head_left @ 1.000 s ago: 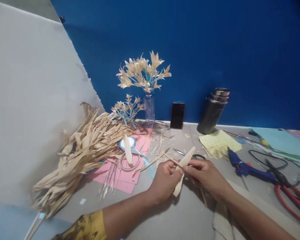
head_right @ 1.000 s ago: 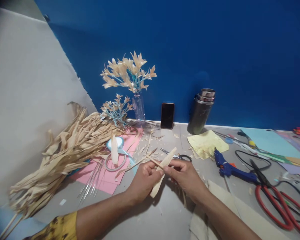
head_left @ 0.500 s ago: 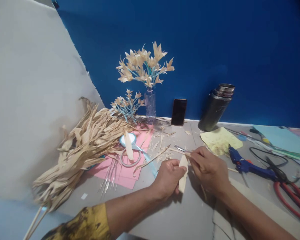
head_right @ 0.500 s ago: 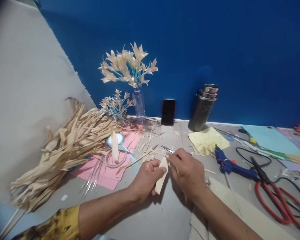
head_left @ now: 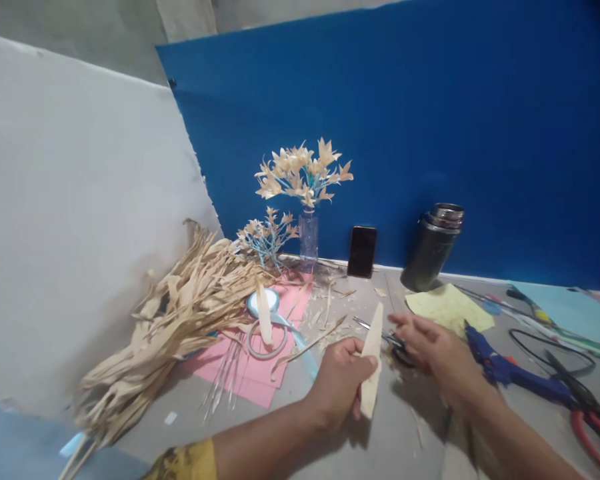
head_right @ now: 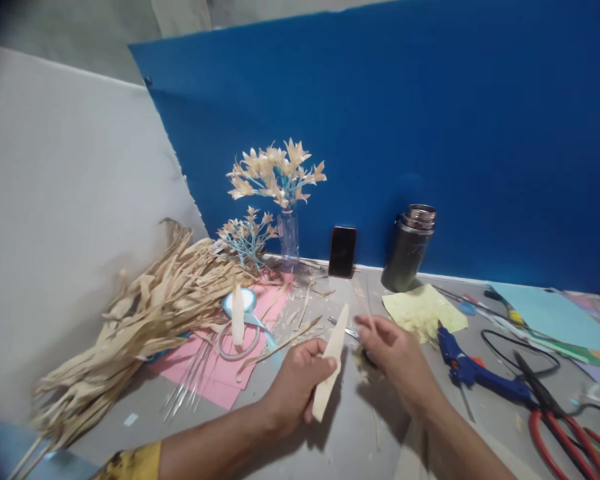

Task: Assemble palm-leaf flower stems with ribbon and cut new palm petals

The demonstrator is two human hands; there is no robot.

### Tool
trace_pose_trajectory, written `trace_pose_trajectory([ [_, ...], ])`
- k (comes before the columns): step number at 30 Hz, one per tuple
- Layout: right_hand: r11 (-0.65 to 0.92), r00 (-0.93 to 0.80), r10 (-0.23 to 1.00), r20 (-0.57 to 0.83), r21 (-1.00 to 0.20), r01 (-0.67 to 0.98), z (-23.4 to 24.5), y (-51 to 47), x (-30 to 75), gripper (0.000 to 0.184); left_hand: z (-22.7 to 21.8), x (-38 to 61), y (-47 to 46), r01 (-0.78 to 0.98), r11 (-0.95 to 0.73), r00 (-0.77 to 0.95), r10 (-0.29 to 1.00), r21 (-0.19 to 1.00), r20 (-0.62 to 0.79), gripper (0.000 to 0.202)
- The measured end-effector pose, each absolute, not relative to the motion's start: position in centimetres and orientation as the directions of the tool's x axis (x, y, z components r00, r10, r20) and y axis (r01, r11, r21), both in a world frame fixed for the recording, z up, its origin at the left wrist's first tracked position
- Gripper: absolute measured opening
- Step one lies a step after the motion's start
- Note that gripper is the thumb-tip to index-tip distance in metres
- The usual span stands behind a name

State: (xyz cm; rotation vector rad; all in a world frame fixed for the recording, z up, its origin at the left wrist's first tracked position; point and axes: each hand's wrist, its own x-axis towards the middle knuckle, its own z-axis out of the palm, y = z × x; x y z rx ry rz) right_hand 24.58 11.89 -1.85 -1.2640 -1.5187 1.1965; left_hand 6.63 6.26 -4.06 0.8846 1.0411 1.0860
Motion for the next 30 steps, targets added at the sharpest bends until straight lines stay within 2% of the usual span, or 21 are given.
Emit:
trace_pose_trajectory([
  [2,0.020,-0.286,0.958,-0.036,-0.981,0.191,-2.0,10.9,22.8,0.033,-4.3,6.7,6.2,-0.218,0.232,0.169,0.966,0.948,-0.197,0.039],
  [5,0.021,-0.301,0.952,-0.046,-0.976,0.215,-2.0,10.4,21.7,0.029,-4.1,6.6,6.1,-0.172,0.189,0.192,0.969,0.967,-0.156,0.047],
  [7,0.052,-0.310,0.950,-0.037,-0.960,0.275,-2.1,10.4,21.8,0.026,-3.7,6.4,6.3,-0.155,0.135,0.132,0.984,0.979,-0.115,0.049],
  [11,0.188,-0.329,0.943,0.048,-0.893,0.408,-2.2,10.4,22.0,0.021,-3.2,6.0,6.9,-0.097,0.091,0.031,0.996,0.991,-0.089,0.022],
  [14,0.198,-0.331,0.943,0.044,-0.871,0.449,-2.2,10.0,21.8,0.021,-2.9,5.7,7.1,-0.122,0.134,0.000,0.991,0.983,-0.135,0.012],
  [18,0.114,-0.368,0.930,-0.022,-0.933,0.343,-2.2,9.8,21.7,0.024,-2.0,5.5,7.4,-0.199,0.213,0.004,0.976,0.957,-0.217,0.019],
  [21,0.089,-0.364,0.931,-0.015,-0.960,0.267,-2.5,9.9,21.9,0.026,-1.7,5.7,7.8,-0.217,0.202,0.004,0.979,0.955,-0.206,0.024],
  [26,0.067,-0.262,0.965,-0.029,-0.934,0.350,-3.0,10.1,22.1,0.024,-2.7,6.5,8.5,-0.237,0.142,-0.022,0.988,0.961,-0.152,0.015],
  [30,0.065,-0.305,0.951,-0.041,-0.941,0.331,-2.8,10.0,21.9,0.021,-3.1,6.5,8.6,-0.191,0.083,-0.008,0.996,0.978,-0.086,0.008],
])
